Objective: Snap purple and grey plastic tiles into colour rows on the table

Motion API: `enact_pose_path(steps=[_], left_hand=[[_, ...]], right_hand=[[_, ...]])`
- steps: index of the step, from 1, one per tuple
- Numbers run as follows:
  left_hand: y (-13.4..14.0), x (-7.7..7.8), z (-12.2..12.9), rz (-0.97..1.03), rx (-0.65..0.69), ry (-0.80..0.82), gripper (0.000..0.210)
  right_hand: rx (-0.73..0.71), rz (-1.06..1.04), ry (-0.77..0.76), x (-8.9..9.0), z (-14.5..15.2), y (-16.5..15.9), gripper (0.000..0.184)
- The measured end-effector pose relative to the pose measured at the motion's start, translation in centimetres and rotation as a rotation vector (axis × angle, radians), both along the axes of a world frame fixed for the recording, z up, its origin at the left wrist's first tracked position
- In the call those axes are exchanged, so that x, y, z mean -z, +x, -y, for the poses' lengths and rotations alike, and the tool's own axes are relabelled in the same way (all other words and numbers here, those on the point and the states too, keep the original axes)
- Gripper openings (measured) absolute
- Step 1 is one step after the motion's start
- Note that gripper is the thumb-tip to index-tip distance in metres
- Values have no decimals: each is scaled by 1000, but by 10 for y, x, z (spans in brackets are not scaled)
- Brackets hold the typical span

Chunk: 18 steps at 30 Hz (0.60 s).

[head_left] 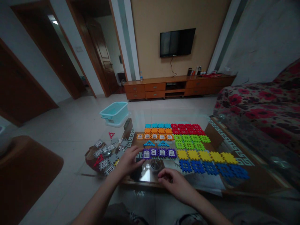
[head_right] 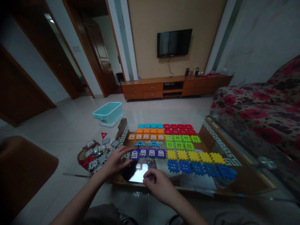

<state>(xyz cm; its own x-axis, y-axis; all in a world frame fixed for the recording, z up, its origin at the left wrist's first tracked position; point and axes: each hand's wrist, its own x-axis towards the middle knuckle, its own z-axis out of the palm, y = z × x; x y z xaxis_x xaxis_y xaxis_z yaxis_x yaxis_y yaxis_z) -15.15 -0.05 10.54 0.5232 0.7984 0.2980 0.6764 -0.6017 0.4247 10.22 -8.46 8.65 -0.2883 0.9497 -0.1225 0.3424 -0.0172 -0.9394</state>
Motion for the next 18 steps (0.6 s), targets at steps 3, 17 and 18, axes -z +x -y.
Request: enact_pose_path(steps=[3,17,18], left_hand=[[-7,7,-11,-112,-82,-35,37],[-1,35,-16,-347,-255,-30,38],[-1,35,-17,-347,-253,-38,39]], right_hand=[[-47,40,8,-2,5,-3,14],[-82,71,32,-11,7,-2,14],[-84,73,30,-12,7,-1,14]])
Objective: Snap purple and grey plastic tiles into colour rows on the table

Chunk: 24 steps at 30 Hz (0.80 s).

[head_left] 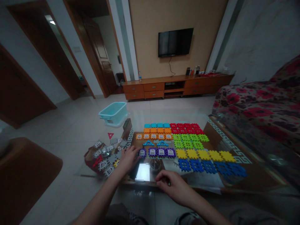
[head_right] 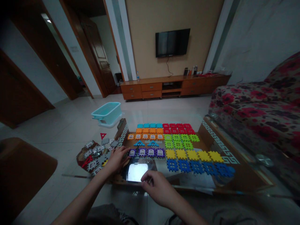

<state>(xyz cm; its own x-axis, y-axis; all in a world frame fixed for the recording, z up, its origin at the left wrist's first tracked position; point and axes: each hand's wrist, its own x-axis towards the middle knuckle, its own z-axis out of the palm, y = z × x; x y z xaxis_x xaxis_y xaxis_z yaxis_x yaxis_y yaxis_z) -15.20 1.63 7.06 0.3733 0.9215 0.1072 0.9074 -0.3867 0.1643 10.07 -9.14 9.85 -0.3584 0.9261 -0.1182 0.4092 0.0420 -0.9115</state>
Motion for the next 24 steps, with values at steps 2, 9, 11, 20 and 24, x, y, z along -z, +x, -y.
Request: enact_pose_path(steps=[2,9,11,20,24], left_hand=[[1,-2,-1,18,0,-12,42],[1,-12,9,189,234,-5,35],[2,-13,14,171,273,-5,35],[4,-4,19,114,288,-16,42],[5,-4,21,137,295,-7,40]], right_hand=[[-1,7,2,-1,0,0,14],[-2,6,10,-1,1,-1,13],[-9,13,6,0,1,-1,14],[-22,12,25,-1,1,0,14],[-21,22,19,-4,1,-1,14]])
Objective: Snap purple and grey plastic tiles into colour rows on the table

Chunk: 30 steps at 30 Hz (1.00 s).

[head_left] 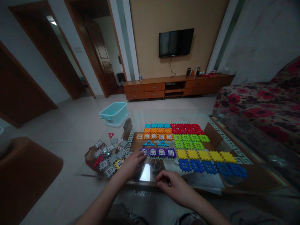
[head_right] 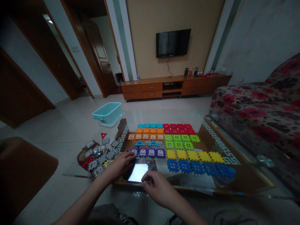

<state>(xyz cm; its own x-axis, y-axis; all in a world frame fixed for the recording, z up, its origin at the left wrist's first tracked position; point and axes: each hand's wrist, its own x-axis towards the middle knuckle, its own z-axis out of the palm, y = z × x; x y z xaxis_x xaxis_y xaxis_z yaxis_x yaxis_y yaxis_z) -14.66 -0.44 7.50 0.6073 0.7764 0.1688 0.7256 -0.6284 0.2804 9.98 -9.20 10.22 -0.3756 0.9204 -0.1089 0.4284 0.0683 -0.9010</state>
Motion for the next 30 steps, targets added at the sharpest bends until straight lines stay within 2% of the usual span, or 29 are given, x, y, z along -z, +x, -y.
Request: enact_pose_path(steps=[8,17,30], left_hand=[[0,-1,1,-77,-7,-15,43],[-2,1,2,-63,3,-14,46],[0,4,1,-70,-5,-30,47]], right_hand=[[-10,16,11,2,-1,1,14],[-13,8,10,7,0,1,14],[-23,28,14,3,0,1,13]])
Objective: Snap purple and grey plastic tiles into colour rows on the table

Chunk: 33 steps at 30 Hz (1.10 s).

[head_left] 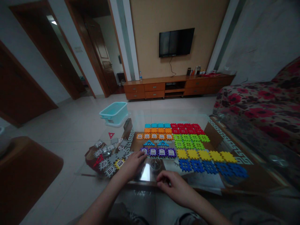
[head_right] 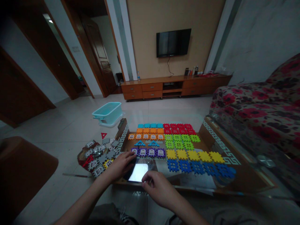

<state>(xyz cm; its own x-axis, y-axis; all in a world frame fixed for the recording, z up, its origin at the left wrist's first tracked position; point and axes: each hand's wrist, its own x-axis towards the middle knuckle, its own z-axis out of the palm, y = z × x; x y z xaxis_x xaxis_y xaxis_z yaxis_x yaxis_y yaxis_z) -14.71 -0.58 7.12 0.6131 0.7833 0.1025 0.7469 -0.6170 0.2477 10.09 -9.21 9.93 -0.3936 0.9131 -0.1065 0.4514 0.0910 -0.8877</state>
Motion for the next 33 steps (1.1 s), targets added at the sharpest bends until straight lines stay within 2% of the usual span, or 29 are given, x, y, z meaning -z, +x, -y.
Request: enact_pose_path(steps=[14,33], left_hand=[[-1,-2,-1,32,-3,8,42],[1,-8,1,11,-10,-23,40]], right_hand=[[-5,12,11,-5,1,0,13],[-19,57,22,0,2,0,12]])
